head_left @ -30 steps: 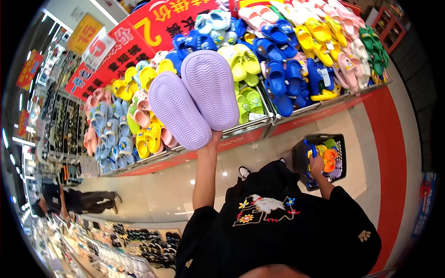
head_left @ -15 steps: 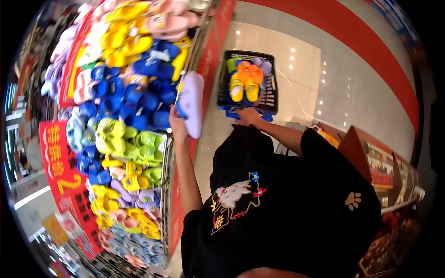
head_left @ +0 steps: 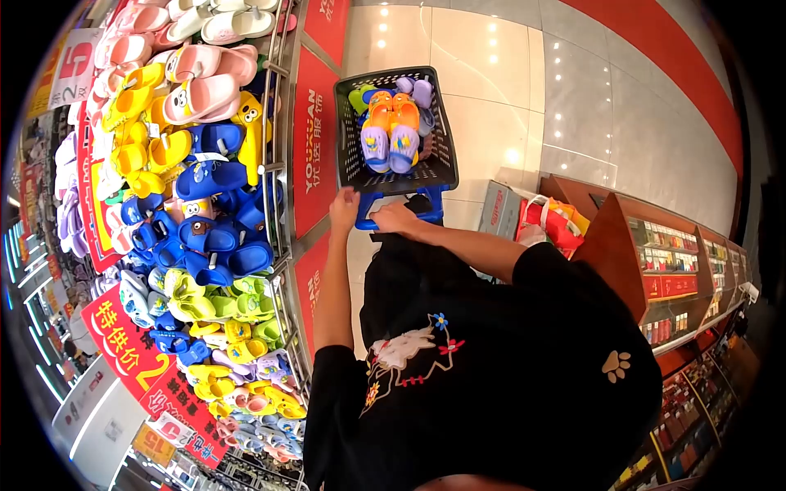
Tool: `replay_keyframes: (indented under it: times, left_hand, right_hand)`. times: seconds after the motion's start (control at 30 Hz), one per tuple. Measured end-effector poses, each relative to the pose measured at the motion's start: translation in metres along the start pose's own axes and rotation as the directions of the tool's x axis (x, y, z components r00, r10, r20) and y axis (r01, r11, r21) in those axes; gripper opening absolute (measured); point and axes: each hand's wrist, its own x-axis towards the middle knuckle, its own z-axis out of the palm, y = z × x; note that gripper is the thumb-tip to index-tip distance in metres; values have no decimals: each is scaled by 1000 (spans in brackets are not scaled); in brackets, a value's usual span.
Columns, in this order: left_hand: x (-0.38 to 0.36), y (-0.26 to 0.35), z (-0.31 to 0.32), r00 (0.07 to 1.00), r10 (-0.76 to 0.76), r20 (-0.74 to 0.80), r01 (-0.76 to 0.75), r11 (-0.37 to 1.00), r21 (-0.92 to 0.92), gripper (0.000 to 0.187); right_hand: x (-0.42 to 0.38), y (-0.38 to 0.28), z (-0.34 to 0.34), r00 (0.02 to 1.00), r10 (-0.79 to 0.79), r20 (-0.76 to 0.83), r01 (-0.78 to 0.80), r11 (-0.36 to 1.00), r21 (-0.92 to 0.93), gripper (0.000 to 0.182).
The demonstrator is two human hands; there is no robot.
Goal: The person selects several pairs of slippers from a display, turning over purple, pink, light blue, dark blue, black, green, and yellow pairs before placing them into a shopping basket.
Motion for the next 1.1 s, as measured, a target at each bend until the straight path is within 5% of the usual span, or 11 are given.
replay_keyframes:
  times: [0.17,0.23,0.43,0.5,0.53,0.57,0.63,0.7,0.77,1.0,1.1]
  left_hand:
    - [-97,-97,-14,955,-221,-197,222,975,-15,28]
    - [-150,-152,-7,921,-340,-188,296,928,-227,28]
    - [-288,-201,43,762,-647,-31,608,731,-309,35]
    - [-312,-188,62,766,-643,-10,588,706,-395,31]
    - [-321,-193,71,861,-508,-12,466,798,-381,29]
    - [-319,-173,76,803,-595,-30,555,765,-326,26]
    - [-312,-201,106,885,-465,-23,432,838,-332,28]
    - [-280,-181,107,841,-539,53,534,809,-248,30]
    - [-239,-176,114,787,-612,77,593,716,-370,34]
    - [-80,-108,68,844,-534,-55,437,742,-509,31]
    - [-21,-129,67,888,-459,-40,310,660,-684,25]
  right_hand:
    - [7,-1,-20,1000,4,21,-5,998,59,30]
    - [12,2,-25,999,-17,31,15,998,68,29]
    - [32,8,-56,995,69,-78,-64,996,66,31]
    - [40,15,-64,987,60,-147,-50,997,65,30]
    - [45,16,-74,987,61,-147,-54,997,52,30]
    - [48,16,-86,987,69,-142,-64,997,39,30]
    - [57,17,-103,979,129,-160,-135,990,-26,31]
    - [69,25,-112,969,97,-226,-105,994,-20,31]
    - [82,34,-124,961,88,-263,-103,994,-43,30]
    - [134,79,-155,938,147,-315,-200,969,-144,26]
    - [151,93,-177,926,199,-321,-258,954,-153,28]
